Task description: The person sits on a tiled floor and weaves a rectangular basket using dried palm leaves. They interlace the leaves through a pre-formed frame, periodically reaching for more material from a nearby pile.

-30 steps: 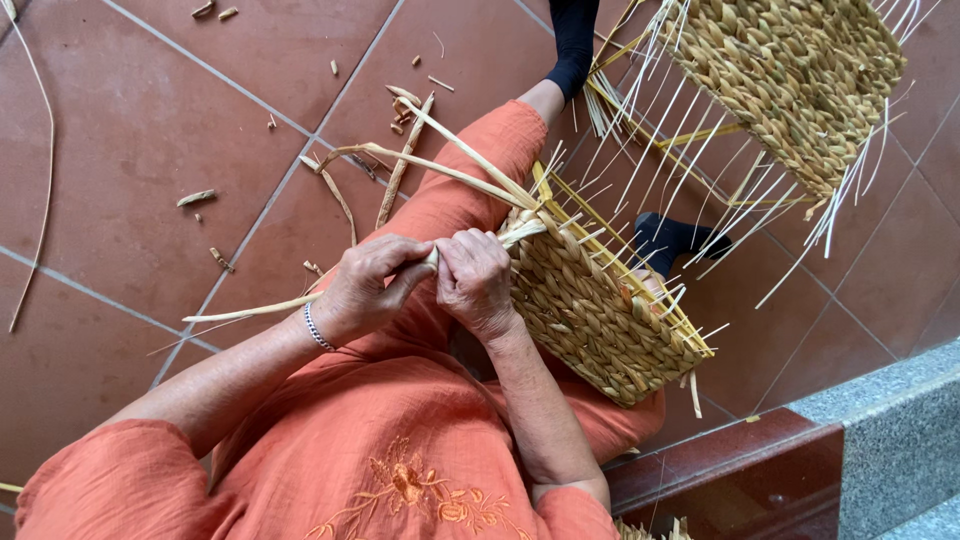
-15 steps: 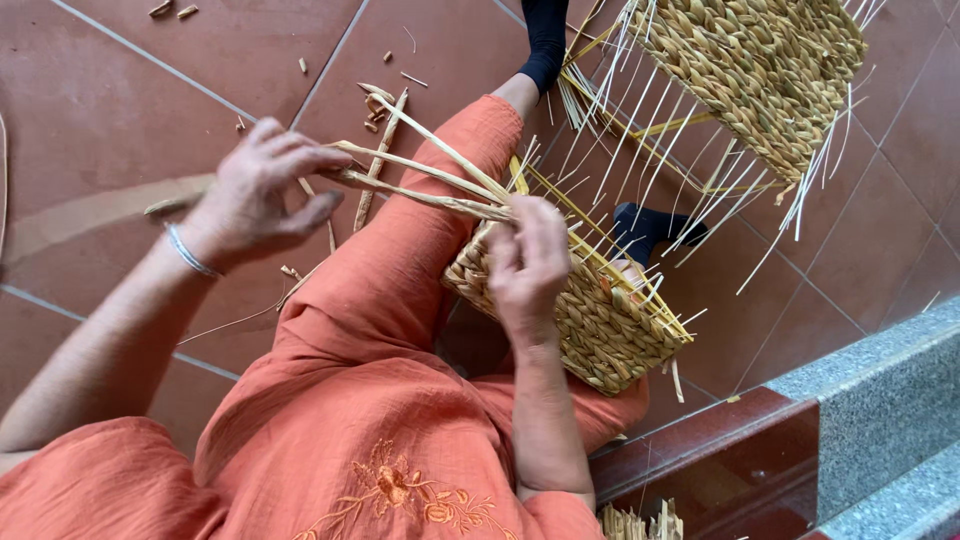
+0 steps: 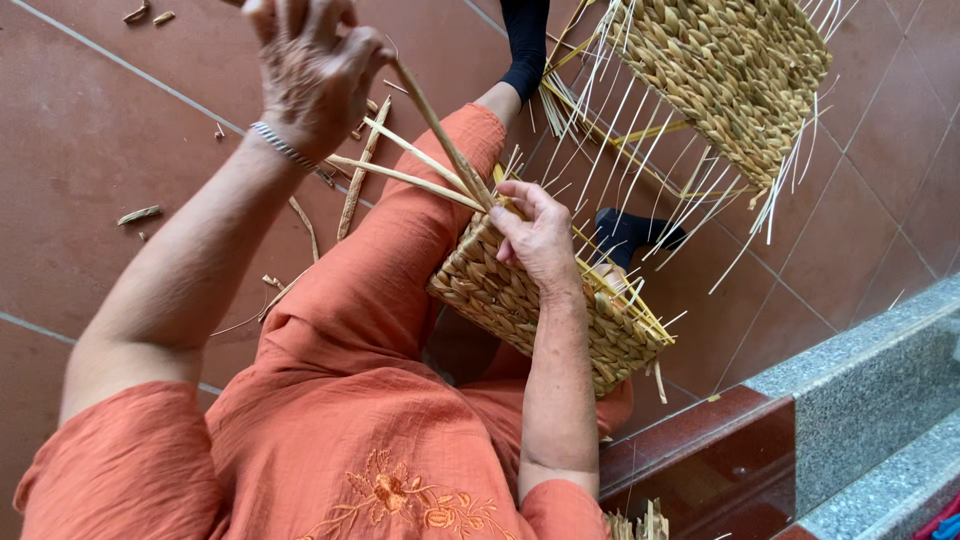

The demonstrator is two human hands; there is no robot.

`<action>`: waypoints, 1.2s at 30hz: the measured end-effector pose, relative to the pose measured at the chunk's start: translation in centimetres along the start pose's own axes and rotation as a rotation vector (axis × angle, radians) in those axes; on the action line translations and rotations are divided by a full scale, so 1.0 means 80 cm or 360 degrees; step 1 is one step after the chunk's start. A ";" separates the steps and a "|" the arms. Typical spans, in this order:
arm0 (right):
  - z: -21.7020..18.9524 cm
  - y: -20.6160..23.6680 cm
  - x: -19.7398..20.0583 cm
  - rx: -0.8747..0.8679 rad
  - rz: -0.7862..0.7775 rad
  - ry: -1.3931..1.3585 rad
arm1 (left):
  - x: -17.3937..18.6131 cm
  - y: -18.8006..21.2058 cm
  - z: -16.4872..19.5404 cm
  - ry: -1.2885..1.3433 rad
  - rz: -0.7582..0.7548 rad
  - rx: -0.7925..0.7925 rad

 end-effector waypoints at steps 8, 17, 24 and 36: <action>-0.007 -0.008 -0.004 0.0664 0.0496 0.0120 | -0.022 0.005 0.040 0.0303 -0.0044 0.0211; -0.024 0.051 0.071 0.0456 0.0379 -0.0308 | 0.042 0.117 0.089 0.1084 -0.0640 0.0687; 0.048 0.133 0.161 0.0488 0.0304 -0.0788 | 0.016 0.089 0.117 0.0954 -0.0532 0.0590; 0.232 0.228 0.228 0.0510 0.0827 -0.0736 | 0.057 0.132 0.284 0.1035 -0.1013 0.0260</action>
Point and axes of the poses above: each hand's wrist, its own y-axis away from the middle knuckle, its own x-axis out of the back of the hand, z = x × y, the point moved 8 cm from there along -y, towards the middle knuckle, and after that the axes turned 5 degrees about z, right-handed, at the moved point
